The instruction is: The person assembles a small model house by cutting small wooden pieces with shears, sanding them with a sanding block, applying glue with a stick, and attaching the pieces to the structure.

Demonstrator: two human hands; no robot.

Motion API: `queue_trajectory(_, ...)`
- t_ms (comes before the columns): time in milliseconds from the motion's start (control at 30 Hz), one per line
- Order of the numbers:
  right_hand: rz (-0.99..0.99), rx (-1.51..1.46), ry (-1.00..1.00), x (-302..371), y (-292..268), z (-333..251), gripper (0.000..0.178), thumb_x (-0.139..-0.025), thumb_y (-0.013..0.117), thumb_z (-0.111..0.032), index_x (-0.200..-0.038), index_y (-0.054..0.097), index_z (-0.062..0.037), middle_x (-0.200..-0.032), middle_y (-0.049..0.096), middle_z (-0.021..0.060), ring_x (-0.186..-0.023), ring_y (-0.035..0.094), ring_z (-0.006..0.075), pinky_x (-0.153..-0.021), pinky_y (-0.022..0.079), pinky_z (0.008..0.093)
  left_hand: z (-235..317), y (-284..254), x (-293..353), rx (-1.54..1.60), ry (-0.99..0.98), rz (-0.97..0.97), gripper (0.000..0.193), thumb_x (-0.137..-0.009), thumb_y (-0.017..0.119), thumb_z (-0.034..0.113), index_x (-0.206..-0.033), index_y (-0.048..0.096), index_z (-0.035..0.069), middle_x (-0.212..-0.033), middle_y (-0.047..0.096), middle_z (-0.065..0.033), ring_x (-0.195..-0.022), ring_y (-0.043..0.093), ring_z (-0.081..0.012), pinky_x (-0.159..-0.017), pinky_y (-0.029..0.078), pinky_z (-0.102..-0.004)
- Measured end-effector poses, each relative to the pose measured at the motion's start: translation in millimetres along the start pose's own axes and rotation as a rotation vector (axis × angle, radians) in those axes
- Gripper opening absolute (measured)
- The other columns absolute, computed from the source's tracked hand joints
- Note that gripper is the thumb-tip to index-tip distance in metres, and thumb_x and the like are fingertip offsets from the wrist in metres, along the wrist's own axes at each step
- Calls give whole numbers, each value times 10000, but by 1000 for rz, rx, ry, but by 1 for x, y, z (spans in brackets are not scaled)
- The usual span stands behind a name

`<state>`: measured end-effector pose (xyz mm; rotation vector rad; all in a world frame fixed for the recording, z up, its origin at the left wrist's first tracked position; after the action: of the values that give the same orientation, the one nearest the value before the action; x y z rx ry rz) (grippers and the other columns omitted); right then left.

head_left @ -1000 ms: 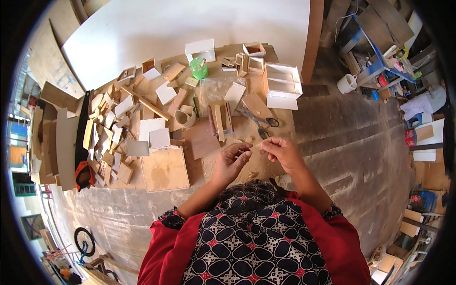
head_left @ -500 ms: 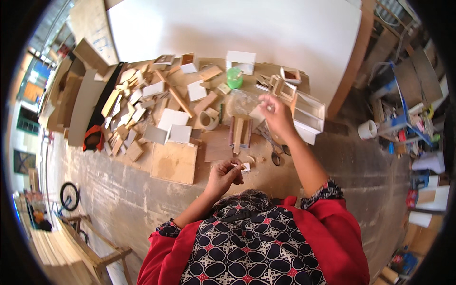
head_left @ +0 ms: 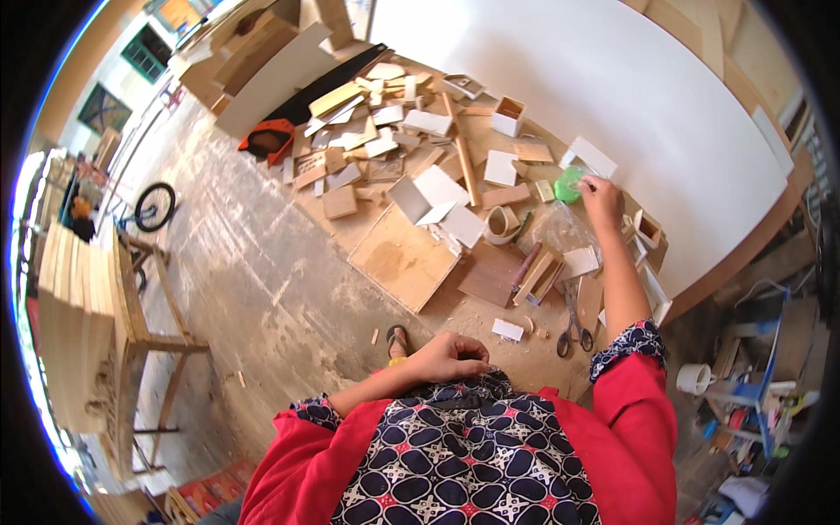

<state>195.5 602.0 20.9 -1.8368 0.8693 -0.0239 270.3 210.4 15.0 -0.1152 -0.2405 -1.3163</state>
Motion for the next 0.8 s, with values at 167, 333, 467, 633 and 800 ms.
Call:
queue_trajectory(167,69,-22,4,-3,-10,-3,196,-788,657,-202,-915,702,-59,-824,672,157,-753,650,294,-691,498,358,20,0,2,-153,-20,52,151,-774,629,113,-883,627,9,-738,634,-84,-688,603,-143,-647,478,-295)
queue_trajectory(333,109,-564,365,15,-34,17,227,-849,620,-163,-1026,672,-31,-792,658,60,-596,568,119,-555,449,239,20,-19,3,-111,178,267,161,-764,614,40,-923,616,13,-800,617,-75,-714,596,-139,-642,486,-285)
queue_trajectory(467,104,-1060,513,68,-84,-30,250,-891,609,-164,-1084,622,-6,-762,592,-4,-559,456,24,-489,372,157,39,-37,10,-16,246,389,182,-811,624,-15,-990,596,8,-850,593,-44,-745,591,-118,-666,500,-239)
queue_trajectory(633,-77,-1316,385,153,-128,-104,207,-886,614,-164,-1028,640,-16,-741,603,-3,-563,470,32,-504,372,157,76,-48,18,-5,441,490,362,-809,653,-43,-1141,526,28,-858,647,-50,-781,638,-122,-677,527,-243)
queue_trajectory(800,-118,-1282,358,204,-146,-148,173,-881,617,-102,-1011,648,9,-731,595,16,-598,492,49,-531,408,187,115,-49,22,-443,705,429,158,-717,720,-52,-848,669,18,-869,657,-98,-760,666,-190,-651,527,-265)
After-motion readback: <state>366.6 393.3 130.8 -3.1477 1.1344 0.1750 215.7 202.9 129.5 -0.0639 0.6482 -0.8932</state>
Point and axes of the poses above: each hand's wrist, its own x-axis away from the middle knuckle, its own y-axis out of the palm, z = x × y, the point moved 4 cm from there along -x, towards the middle knuckle
